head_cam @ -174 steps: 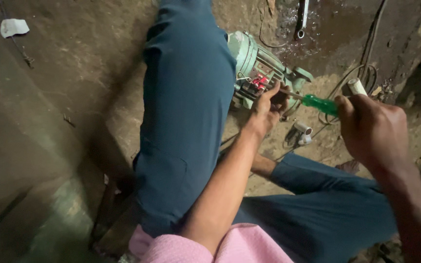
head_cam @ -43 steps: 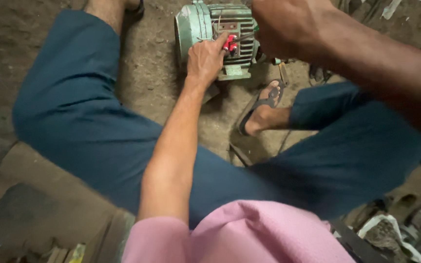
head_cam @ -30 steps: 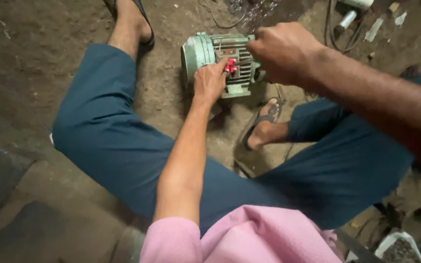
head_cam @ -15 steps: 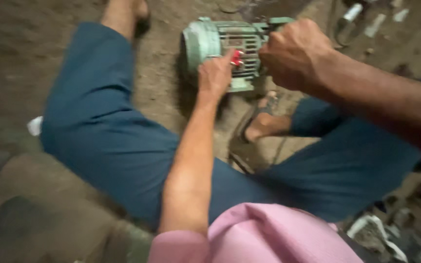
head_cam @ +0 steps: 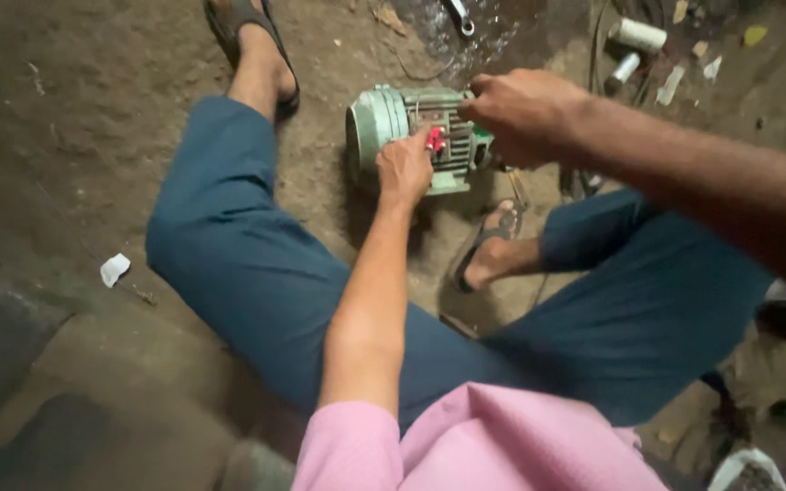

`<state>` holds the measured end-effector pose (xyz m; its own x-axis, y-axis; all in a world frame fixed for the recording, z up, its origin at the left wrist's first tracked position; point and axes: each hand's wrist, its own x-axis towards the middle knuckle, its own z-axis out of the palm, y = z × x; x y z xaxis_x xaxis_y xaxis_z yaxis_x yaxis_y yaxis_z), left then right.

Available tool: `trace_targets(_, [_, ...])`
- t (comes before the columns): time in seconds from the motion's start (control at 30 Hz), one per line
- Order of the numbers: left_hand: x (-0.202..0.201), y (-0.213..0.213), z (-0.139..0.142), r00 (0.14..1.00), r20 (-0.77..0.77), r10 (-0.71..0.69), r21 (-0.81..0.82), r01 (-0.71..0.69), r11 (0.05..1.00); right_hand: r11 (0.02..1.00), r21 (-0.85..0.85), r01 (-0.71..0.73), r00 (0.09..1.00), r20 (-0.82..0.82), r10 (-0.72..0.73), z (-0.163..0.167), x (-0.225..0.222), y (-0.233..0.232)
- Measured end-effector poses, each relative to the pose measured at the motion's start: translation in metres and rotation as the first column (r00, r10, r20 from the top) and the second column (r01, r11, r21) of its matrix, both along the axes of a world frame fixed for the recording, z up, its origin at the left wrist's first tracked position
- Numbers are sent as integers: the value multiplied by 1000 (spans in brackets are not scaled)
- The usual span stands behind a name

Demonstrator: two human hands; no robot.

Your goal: The person sits on the floor repairing a green electric water pump. They unscrew and remove the fan cover, work on the motor housing, fit a red terminal block onto the motor, and tighten components using a wrench and a screwdriver.

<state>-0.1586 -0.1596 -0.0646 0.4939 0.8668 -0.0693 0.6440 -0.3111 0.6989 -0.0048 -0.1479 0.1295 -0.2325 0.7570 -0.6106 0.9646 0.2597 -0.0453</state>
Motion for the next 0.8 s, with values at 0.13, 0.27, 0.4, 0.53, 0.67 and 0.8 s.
trace_targets(0.13, [0,-2,-7,999,-42,-24,-65,22,998,981,191,32,910,-411,50,-6,21,0])
trace_targets(0.27, [0,1,-17,1000,-30,-8,-103,5,995,958,3,287,889,-374,-265,-11,28,5])
trace_targets(0.4, [7,-14,-11,995,-91,37,-174,-52,983,981,-42,188,972,-135,-192,-13,18,-8])
trace_targets(0.53, [32,-42,27,922,309,234,-89,-217,972,986,16,168,986,-25,-168,-11,17,-11])
trace_targets(0.67, [63,-57,64,792,558,246,8,-302,953,867,340,363,900,-367,-233,-14,16,-7])
trace_targets(0.8, [83,-48,70,654,714,251,-115,-243,963,705,235,669,549,-796,-255,-23,11,-11])
